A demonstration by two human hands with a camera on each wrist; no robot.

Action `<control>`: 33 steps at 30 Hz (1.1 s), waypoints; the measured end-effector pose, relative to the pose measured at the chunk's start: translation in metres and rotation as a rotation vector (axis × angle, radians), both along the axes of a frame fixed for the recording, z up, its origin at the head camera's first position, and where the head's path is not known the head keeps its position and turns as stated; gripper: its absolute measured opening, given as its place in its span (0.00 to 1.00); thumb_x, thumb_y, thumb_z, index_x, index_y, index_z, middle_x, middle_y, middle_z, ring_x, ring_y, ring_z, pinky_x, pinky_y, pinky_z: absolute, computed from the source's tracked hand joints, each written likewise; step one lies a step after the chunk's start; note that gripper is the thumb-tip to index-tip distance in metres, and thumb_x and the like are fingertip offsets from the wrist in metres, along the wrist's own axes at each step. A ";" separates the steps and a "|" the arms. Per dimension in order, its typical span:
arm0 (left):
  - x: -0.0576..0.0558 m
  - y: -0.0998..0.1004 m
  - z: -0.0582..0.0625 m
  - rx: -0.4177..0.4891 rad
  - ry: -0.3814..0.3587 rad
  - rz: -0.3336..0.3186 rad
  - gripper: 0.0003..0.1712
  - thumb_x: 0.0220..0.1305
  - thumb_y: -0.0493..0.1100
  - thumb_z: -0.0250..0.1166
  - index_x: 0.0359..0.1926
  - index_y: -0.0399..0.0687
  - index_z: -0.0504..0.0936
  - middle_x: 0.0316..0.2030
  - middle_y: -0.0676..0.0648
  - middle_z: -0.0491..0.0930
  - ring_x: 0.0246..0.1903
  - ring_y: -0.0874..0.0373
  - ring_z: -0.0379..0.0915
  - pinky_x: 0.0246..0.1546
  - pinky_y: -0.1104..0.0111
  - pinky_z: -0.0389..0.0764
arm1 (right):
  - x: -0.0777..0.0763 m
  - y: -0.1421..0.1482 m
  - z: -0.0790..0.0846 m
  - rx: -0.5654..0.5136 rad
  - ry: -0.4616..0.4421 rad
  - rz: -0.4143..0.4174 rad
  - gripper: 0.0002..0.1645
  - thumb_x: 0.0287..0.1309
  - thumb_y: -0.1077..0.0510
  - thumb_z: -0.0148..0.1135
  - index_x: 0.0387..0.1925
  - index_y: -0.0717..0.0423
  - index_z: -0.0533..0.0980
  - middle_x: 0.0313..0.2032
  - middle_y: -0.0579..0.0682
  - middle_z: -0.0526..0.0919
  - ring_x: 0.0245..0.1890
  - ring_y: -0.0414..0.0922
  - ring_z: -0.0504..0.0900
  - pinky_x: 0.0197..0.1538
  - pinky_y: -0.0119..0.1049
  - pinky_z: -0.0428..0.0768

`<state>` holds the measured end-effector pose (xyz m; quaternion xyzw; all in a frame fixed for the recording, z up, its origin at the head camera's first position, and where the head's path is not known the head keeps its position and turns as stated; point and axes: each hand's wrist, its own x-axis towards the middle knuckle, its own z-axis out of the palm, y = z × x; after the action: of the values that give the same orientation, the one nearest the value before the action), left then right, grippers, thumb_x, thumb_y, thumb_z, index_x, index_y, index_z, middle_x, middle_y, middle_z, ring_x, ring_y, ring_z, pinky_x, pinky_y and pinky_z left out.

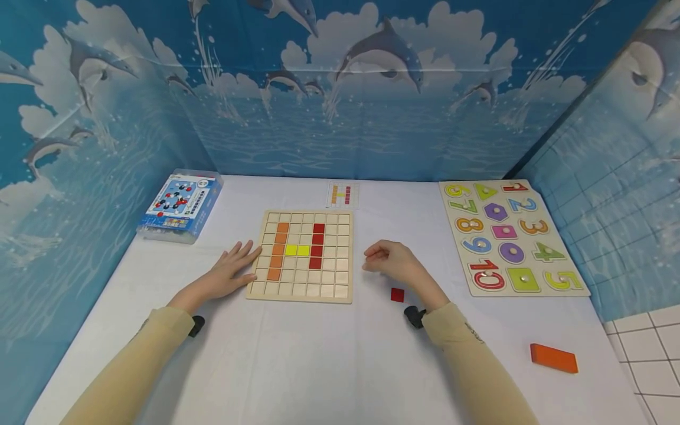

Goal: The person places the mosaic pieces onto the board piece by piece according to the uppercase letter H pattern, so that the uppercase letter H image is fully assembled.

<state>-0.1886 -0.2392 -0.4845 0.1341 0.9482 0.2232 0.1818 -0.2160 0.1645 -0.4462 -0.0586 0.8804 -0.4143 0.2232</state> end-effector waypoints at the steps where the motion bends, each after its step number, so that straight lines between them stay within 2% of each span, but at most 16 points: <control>1: 0.000 0.000 0.000 0.001 0.001 0.000 0.41 0.71 0.52 0.59 0.78 0.52 0.51 0.78 0.39 0.40 0.77 0.37 0.28 0.74 0.40 0.32 | 0.002 0.005 -0.001 0.002 0.003 -0.003 0.20 0.60 0.55 0.67 0.50 0.61 0.78 0.44 0.56 0.83 0.42 0.46 0.81 0.45 0.34 0.80; 6: 0.000 0.000 0.000 0.004 -0.001 0.001 0.41 0.70 0.51 0.60 0.78 0.52 0.51 0.78 0.40 0.40 0.77 0.37 0.28 0.74 0.40 0.32 | 0.009 0.024 -0.007 0.006 0.006 -0.018 0.21 0.59 0.54 0.68 0.51 0.60 0.77 0.45 0.56 0.83 0.42 0.47 0.80 0.45 0.33 0.79; 13: 0.001 0.000 -0.002 -0.003 0.002 0.008 0.41 0.70 0.52 0.59 0.78 0.52 0.51 0.78 0.40 0.40 0.77 0.38 0.27 0.74 0.40 0.32 | 0.022 0.041 -0.009 0.010 0.001 -0.032 0.24 0.59 0.53 0.69 0.53 0.60 0.76 0.48 0.56 0.83 0.46 0.47 0.80 0.51 0.40 0.79; 17: 0.000 0.000 -0.002 -0.004 0.004 0.008 0.42 0.70 0.52 0.60 0.78 0.52 0.52 0.78 0.40 0.41 0.77 0.38 0.28 0.74 0.40 0.32 | 0.028 0.047 -0.011 0.013 0.017 -0.030 0.25 0.59 0.53 0.69 0.54 0.60 0.76 0.49 0.57 0.83 0.47 0.48 0.80 0.51 0.39 0.79; 26: 0.000 0.000 -0.001 -0.002 0.009 0.004 0.41 0.70 0.52 0.60 0.77 0.51 0.52 0.78 0.39 0.41 0.77 0.37 0.28 0.74 0.40 0.32 | 0.036 0.050 -0.012 0.081 0.024 -0.007 0.26 0.54 0.54 0.72 0.53 0.60 0.76 0.45 0.55 0.82 0.45 0.48 0.78 0.47 0.39 0.77; 33: 0.001 0.000 0.000 0.007 0.003 0.003 0.41 0.70 0.51 0.60 0.77 0.50 0.52 0.78 0.39 0.41 0.77 0.37 0.28 0.74 0.40 0.32 | 0.038 0.051 -0.014 0.089 0.026 0.024 0.25 0.52 0.57 0.74 0.50 0.62 0.77 0.41 0.54 0.81 0.41 0.47 0.77 0.43 0.36 0.76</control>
<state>-0.1875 -0.2391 -0.4846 0.1337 0.9479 0.2265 0.1798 -0.1783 0.2154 -0.4598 -0.0646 0.9000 -0.3710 0.2193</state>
